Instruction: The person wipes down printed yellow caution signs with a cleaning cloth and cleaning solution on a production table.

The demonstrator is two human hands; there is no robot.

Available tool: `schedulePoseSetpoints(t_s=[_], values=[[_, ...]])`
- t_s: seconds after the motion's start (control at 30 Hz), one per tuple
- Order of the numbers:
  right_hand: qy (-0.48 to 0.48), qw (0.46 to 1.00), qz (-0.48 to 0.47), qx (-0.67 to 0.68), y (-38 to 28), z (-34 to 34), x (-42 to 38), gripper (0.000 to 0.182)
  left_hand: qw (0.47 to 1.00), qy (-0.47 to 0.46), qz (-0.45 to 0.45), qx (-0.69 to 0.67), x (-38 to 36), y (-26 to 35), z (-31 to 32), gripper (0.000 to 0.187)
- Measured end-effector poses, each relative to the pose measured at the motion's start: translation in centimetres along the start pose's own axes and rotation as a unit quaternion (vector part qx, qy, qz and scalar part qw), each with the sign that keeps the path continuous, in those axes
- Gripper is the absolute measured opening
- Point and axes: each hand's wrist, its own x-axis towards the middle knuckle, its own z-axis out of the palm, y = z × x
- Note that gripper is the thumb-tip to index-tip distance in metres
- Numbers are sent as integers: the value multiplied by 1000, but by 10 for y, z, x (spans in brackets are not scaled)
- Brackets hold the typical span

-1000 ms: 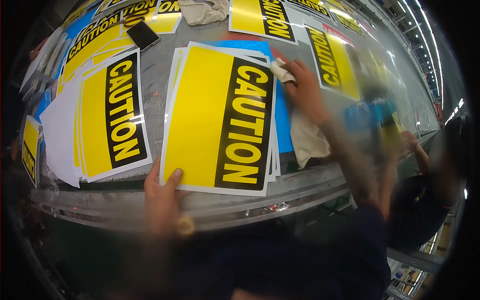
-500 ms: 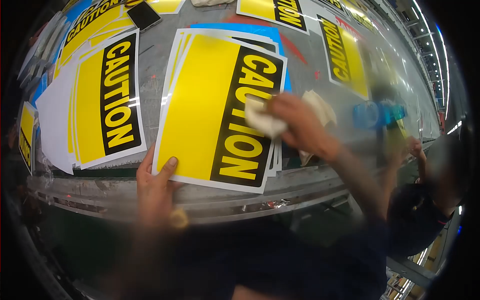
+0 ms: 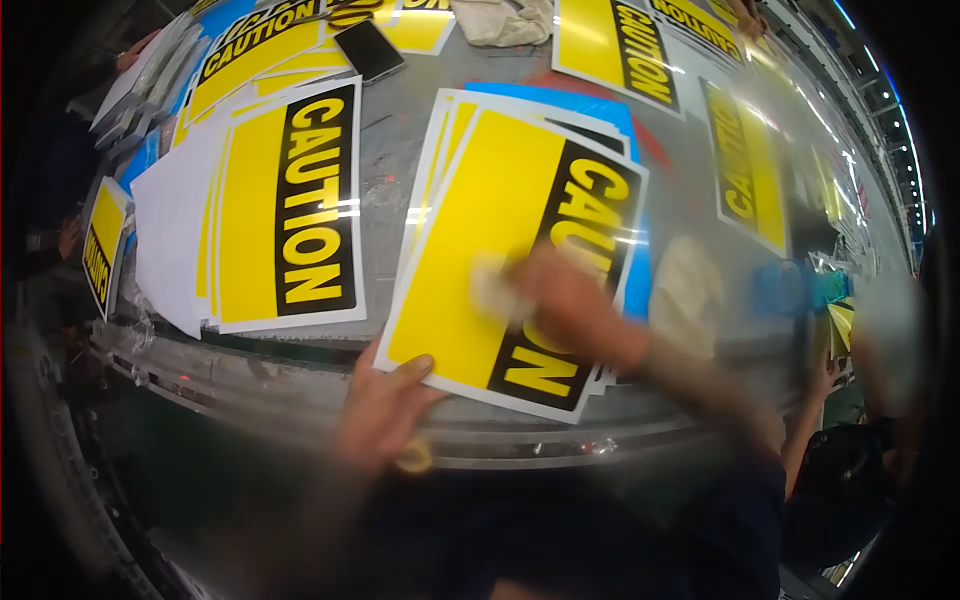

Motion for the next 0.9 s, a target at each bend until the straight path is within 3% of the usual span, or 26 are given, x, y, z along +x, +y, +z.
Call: schedulePoseSetpoints(t_s=[0.03,0.1,0.17,0.27,0.3,0.37,0.43,0.47,0.53,0.63,0.7,0.77,0.83,0.9], values=[[4,990,141,8,23,-16,26,34,1000,3,-11,2,-1,0,1,53],[92,987,128,29,83,18,34,36,1000,18,-19,-7,0,-3,1,51],[32,999,12,-19,33,19,48,46,999,12,-29,-20,8,1,-1,51],[-26,977,-95,192,-70,38,35,58,997,-39,-21,-70,7,-5,-18,54],[-68,978,-65,189,-86,24,41,74,990,-71,-9,-119,6,-5,-19,55],[-97,968,-85,215,-77,25,47,68,992,-61,-36,-104,4,-1,-22,57],[-77,983,-127,104,-58,29,57,56,998,-27,-47,-28,0,2,-19,58],[-61,993,-86,56,-33,35,68,47,997,-43,-49,-36,3,5,-17,60],[39,998,14,-41,33,23,101,47,998,-30,-53,-15,2,9,-14,60],[-4,999,-35,32,26,37,92,41,998,-15,-61,-20,4,7,-18,60],[-57,988,-138,39,-35,49,64,38,996,9,-78,-40,4,2,-21,60],[-92,986,-114,85,-44,27,72,48,995,38,-71,-64,1,3,-17,56],[1,992,-124,-21,12,33,92,39,996,8,-80,-50,4,5,-21,54],[47,992,-23,-119,72,8,129,41,996,20,-83,-26,3,5,-25,54]])
